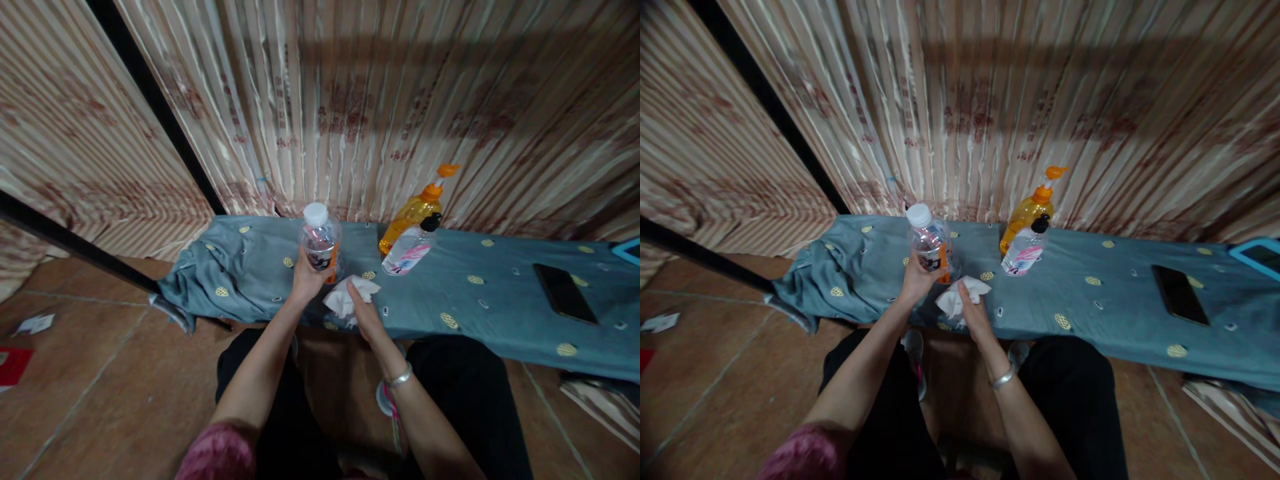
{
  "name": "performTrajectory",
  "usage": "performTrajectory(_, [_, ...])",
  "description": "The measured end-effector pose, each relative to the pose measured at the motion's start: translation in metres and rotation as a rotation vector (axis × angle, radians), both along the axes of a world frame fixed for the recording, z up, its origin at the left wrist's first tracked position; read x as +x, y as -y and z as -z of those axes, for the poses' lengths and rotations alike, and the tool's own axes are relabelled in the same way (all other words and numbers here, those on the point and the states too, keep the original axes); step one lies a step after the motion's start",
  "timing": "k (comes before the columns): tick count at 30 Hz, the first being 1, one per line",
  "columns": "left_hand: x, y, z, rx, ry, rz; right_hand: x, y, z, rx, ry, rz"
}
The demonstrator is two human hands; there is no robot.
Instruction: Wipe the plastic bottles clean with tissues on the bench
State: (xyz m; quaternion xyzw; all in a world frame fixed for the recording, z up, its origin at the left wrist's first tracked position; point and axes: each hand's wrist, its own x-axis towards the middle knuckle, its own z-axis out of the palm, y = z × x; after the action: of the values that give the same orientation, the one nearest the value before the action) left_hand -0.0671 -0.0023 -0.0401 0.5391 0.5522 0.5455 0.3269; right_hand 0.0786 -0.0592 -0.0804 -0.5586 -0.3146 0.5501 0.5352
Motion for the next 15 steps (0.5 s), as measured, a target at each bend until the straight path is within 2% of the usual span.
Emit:
performTrajectory(5, [-0.016, -0.005, 0.000, -0.048, -0.055, -0.096, 0.024, 0.006, -0.022, 0.051, 0.193, 0.005])
performTrajectory(8, [-0.029, -0.008, -0.003, -0.071, -0.092, -0.159, 0.044, 0.001, -0.031, 0.212, 0.449, -0.040])
performTrajectory(10, [-0.038, -0.010, -0.005, -0.062, -0.119, -0.193, 0.058, -0.006, -0.033, 0.309, 0.658, -0.020])
performTrajectory(13, [-0.051, -0.015, -0.004, -0.020, -0.125, -0.206, 0.073, -0.021, -0.031, 0.323, 0.949, -0.024])
performTrajectory(15, [-0.059, -0.020, 0.000, 0.016, -0.108, -0.199, 0.078, -0.031, -0.026, 0.327, 1.054, -0.037])
